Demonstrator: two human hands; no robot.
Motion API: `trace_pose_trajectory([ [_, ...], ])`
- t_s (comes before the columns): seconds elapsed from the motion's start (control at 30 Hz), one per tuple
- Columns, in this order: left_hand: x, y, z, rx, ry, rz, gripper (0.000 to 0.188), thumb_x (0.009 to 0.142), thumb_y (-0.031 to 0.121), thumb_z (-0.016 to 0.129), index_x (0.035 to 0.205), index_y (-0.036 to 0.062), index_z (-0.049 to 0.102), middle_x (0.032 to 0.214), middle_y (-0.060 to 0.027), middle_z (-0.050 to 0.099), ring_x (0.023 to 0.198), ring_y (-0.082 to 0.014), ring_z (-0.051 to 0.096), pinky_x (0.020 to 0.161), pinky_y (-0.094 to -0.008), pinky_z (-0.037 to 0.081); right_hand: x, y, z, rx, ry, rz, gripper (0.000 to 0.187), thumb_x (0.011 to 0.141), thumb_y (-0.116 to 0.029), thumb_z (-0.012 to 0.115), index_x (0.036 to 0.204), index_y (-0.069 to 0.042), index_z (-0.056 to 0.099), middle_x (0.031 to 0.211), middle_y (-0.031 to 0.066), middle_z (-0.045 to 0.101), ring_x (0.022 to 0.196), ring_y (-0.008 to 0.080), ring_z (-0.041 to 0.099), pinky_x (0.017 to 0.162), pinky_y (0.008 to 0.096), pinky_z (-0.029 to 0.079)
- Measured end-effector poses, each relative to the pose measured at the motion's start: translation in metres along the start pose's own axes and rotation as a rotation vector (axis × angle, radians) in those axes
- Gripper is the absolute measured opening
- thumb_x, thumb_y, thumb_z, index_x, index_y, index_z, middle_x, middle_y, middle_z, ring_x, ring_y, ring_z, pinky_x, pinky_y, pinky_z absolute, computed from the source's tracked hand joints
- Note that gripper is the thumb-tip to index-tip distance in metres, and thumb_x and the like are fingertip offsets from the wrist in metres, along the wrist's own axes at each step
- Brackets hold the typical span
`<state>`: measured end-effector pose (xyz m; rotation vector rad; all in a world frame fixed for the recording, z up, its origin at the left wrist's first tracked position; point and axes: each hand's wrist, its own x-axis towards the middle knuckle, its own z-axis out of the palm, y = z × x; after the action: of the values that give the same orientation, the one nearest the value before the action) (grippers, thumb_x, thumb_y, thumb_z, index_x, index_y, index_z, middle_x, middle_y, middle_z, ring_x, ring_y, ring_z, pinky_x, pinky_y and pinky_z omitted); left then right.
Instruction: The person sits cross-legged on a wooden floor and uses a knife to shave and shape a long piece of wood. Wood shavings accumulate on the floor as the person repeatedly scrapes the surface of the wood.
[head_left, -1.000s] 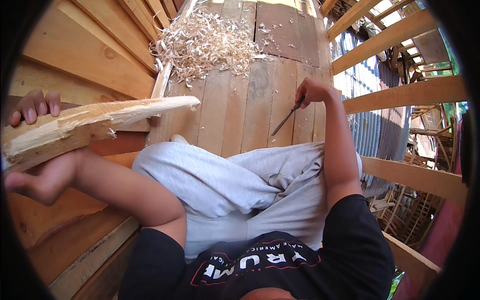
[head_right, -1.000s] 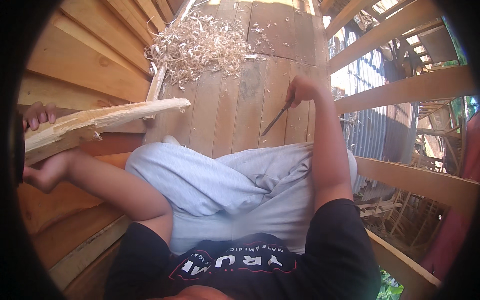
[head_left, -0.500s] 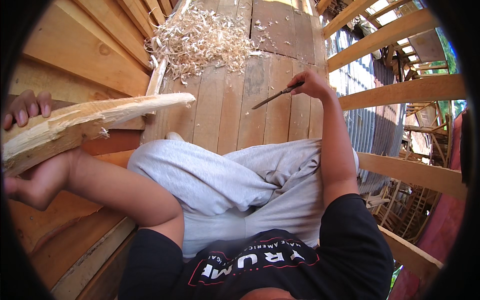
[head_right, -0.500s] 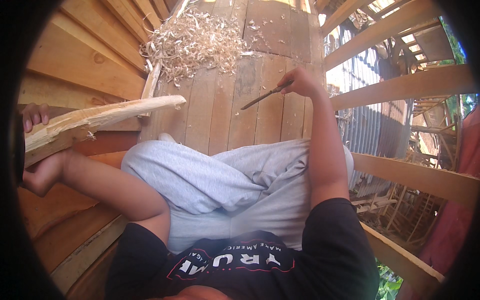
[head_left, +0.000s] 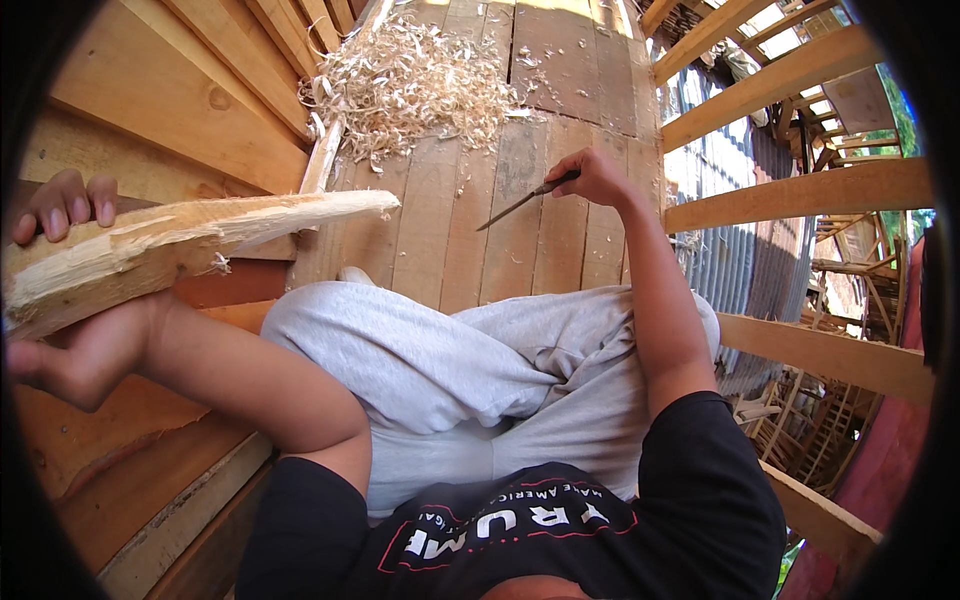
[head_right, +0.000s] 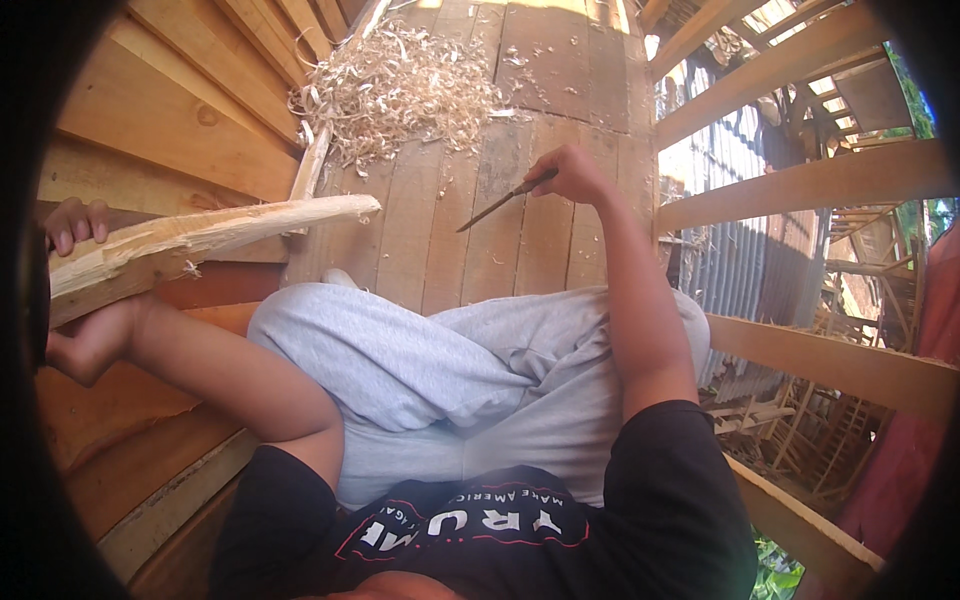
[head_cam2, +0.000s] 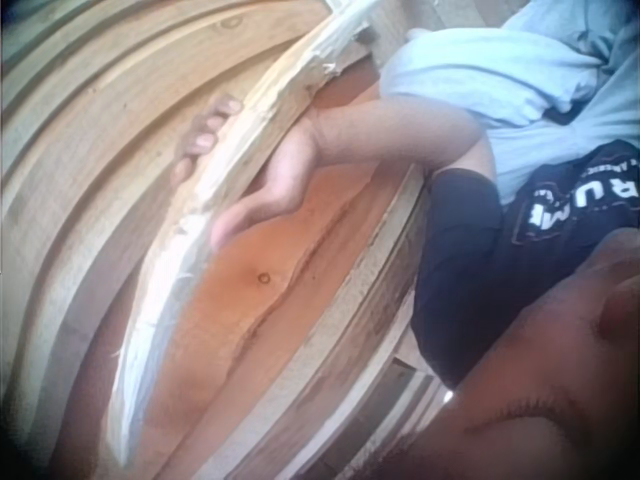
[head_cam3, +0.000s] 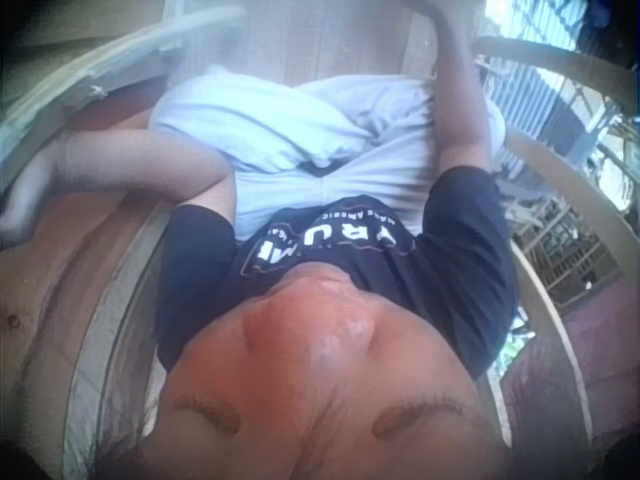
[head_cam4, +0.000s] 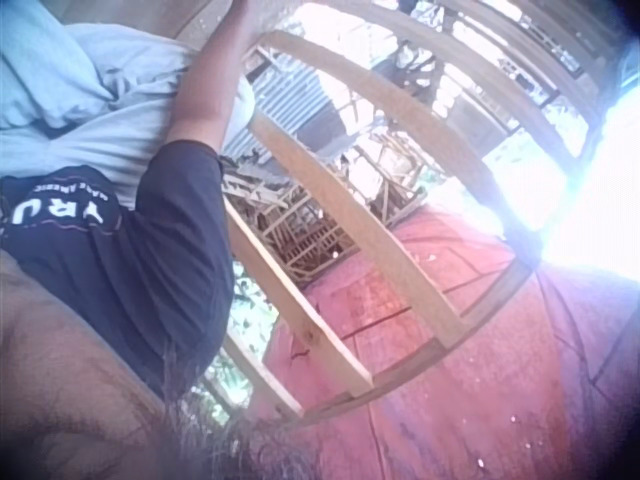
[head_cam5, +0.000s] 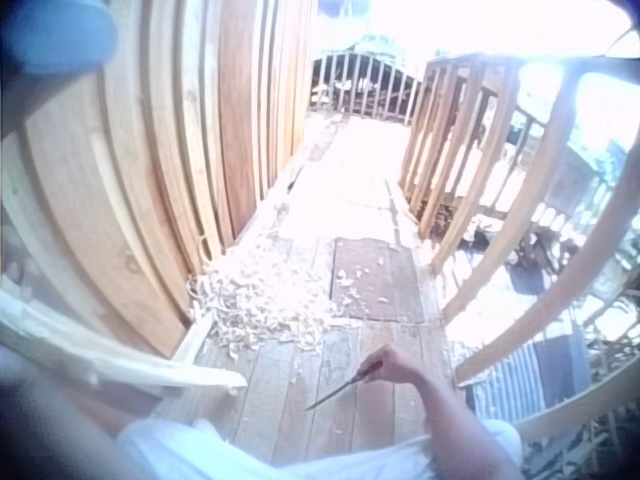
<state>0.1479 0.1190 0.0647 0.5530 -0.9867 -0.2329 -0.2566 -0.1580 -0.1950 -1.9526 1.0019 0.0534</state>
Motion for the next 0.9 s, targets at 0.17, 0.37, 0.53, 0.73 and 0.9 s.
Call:
trace_pose_trajectory([
  [0.17, 0.0, -0.001, -0.001, 0.022, 0.019, -0.007, 0.065, 0.068, 0.057, 0.058, 0.093, -0.0019, 0.05, 0.082, -0.0136, 0.041, 0.078, -0.0224, 0.04, 0.063, -0.0347, 0.036, -0.005, -0.001, 0.0, -0.216, -0.239, 0.09, 0.028, 0.07, -0.007, 0.08, 0.098, -0.009, 0.075, 0.095, 0.0065, 0.074, 0.088, 0.0169, 0.067, 0.08, 0.0316, 0.051],
  [0.37, -0.003, -0.003, 0.012, 0.229, 0.08, 0.019, 0.068, 0.071, 0.061, 0.058, 0.096, -0.0017, 0.05, 0.084, -0.0145, 0.041, 0.079, -0.0231, 0.04, 0.063, -0.0347, 0.036, 0.002, 0.001, -0.007, 0.038, 0.276, 0.009, 0.028, 0.072, -0.009, 0.08, 0.099, -0.008, 0.075, 0.094, 0.0084, 0.073, 0.086, 0.0184, 0.068, 0.08, 0.0318, 0.051],
  [0.53, -0.006, -0.005, 0.02, 0.211, 0.121, 0.061, 0.07, 0.073, 0.063, 0.06, 0.105, 0.0016, 0.051, 0.093, -0.0149, 0.043, 0.081, -0.0244, 0.041, 0.063, -0.0359, 0.037, 0.005, -0.001, 0.019, -0.094, 0.003, -0.019, 0.029, 0.072, -0.01, 0.08, 0.1, -0.008, 0.074, 0.094, 0.009, 0.073, 0.085, 0.0204, 0.068, 0.079, 0.0336, 0.052],
  [0.73, -0.012, -0.012, 0.046, 0.326, 0.189, 0.101, 0.071, 0.077, 0.067, 0.056, 0.111, 0.0047, 0.052, 0.099, -0.0143, 0.046, 0.082, -0.0246, 0.041, 0.064, -0.037, 0.037, 0.014, -0.009, 0.01, 0.027, 0.244, 0.033, 0.03, 0.072, -0.01, 0.08, 0.101, -0.008, 0.073, 0.093, 0.0088, 0.073, 0.087, 0.0197, 0.068, 0.08, 0.0337, 0.051],
  [0.9, -0.011, -0.01, 0.033, 0.283, 0.168, 0.024, 0.082, 0.075, 0.076, 0.051, 0.1, -0.0017, 0.048, 0.085, -0.014, 0.042, 0.079, -0.0219, 0.039, 0.066, -0.0333, 0.036, 0.008, -0.007, 0.015, -0.072, -0.03, -0.018, 0.027, 0.073, -0.003, 0.079, 0.099, -0.004, 0.073, 0.089, 0.0057, 0.073, 0.081, 0.0139, 0.067, 0.075, 0.0283, 0.051],
])
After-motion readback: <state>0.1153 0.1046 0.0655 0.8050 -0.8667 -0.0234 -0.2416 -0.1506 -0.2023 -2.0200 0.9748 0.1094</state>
